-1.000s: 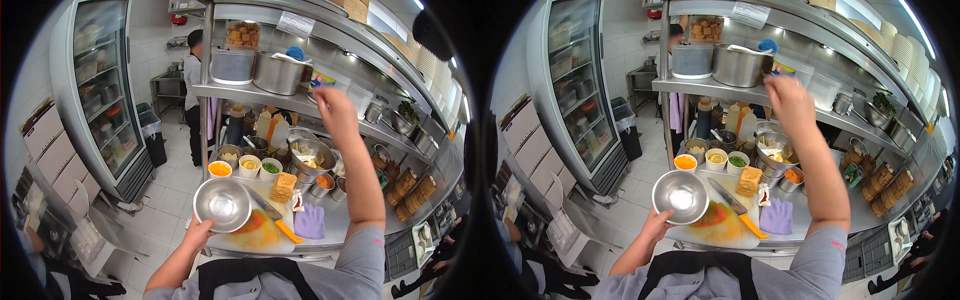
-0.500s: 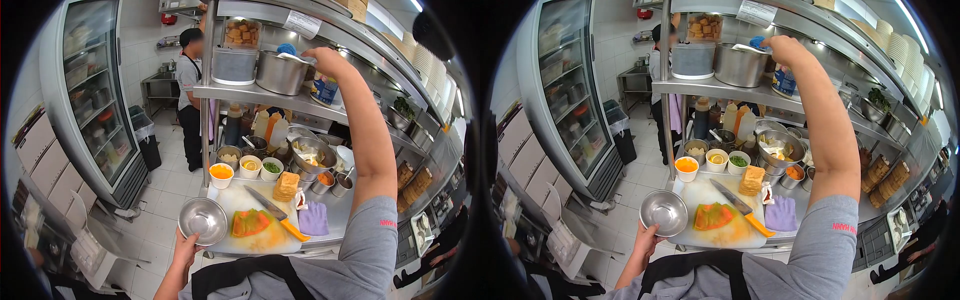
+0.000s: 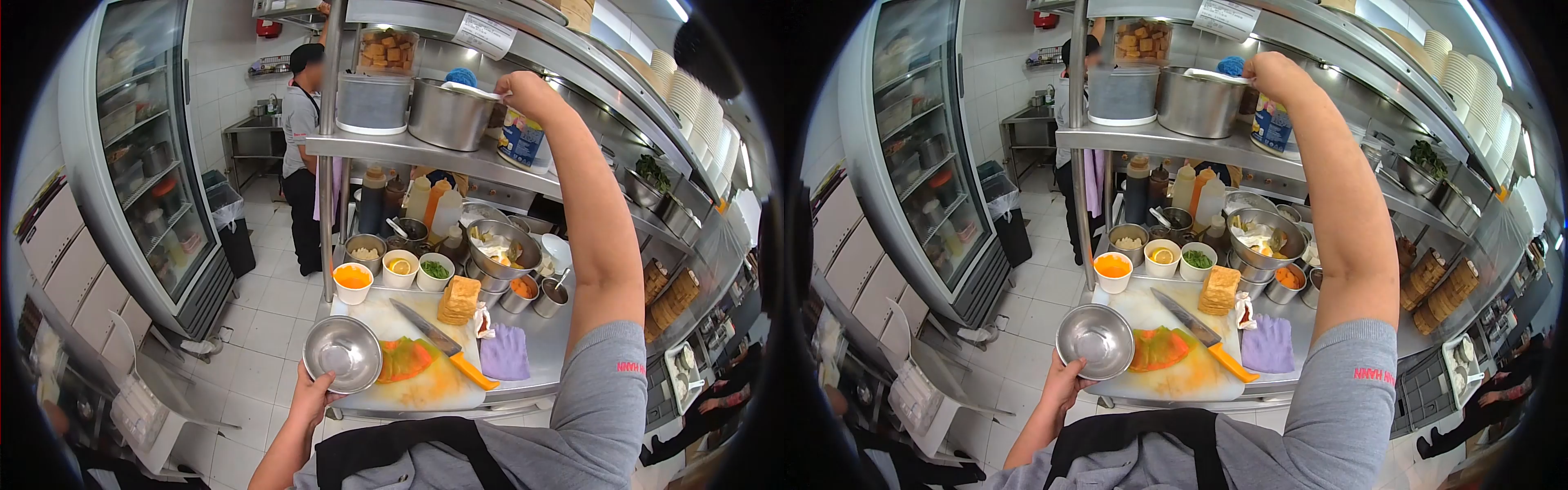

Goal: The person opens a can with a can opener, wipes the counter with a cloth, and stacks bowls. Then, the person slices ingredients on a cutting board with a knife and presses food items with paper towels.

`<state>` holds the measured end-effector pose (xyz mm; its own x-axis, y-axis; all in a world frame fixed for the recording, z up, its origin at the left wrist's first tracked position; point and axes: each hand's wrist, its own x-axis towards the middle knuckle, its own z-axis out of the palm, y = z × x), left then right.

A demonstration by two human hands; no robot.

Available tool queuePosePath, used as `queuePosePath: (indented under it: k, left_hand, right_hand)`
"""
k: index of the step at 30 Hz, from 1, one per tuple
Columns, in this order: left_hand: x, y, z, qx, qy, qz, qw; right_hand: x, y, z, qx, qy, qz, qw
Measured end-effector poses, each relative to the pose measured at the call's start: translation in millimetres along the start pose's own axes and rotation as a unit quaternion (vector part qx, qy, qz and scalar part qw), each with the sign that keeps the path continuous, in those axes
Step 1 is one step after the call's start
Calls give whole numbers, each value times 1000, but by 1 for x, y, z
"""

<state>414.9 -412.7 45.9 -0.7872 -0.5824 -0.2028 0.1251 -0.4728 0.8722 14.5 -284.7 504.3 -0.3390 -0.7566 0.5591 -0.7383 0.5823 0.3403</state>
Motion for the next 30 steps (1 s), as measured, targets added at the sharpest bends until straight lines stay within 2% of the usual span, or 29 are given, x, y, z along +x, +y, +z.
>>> queuePosePath:
  k: [1, 2, 4, 5, 7, 8, 10, 21, 24, 30]
  left_hand:
    - [0, 0, 2, -5, 3, -6, 1000]
    - [0, 0, 4, -10, 6, -12, 1000]
    - [1, -4, 4, -12, -4, -10, 1000]
    - [1, -6, 5, -13, -13, -8, 1000]
    - [2, -9, 7, -12, -16, -8, 1000]
    - [2, -10, 8, -10, -18, -8, 1000]
    - [0, -10, 12, -10, -15, -5, 1000]
    - [-10, -14, 13, -12, 28, 4, 1000]
    - [-12, -14, 13, -11, 38, -1, 999]
    - [-10, -17, 12, -9, 36, 1, 999]
  right_hand:
    - [-2, 3, 2, 27, 41, -30, 998]
    - [-1, 6, 4, 27, 41, -30, 998]
    - [-1, -2, 0, 135, 68, -47, 987]
    - [-2, -6, -3, 133, 67, -47, 988]
    - [-5, -19, -12, 187, 15, -13, 982]
    - [-4, -21, -13, 187, 17, -13, 982]
    - [2, -21, -13, 250, -51, -12, 967]
    - [17, -25, -11, 196, -68, -54, 977]
    - [15, -27, -10, 185, -47, -62, 980]
    - [14, -20, 5, 206, 69, -56, 975]
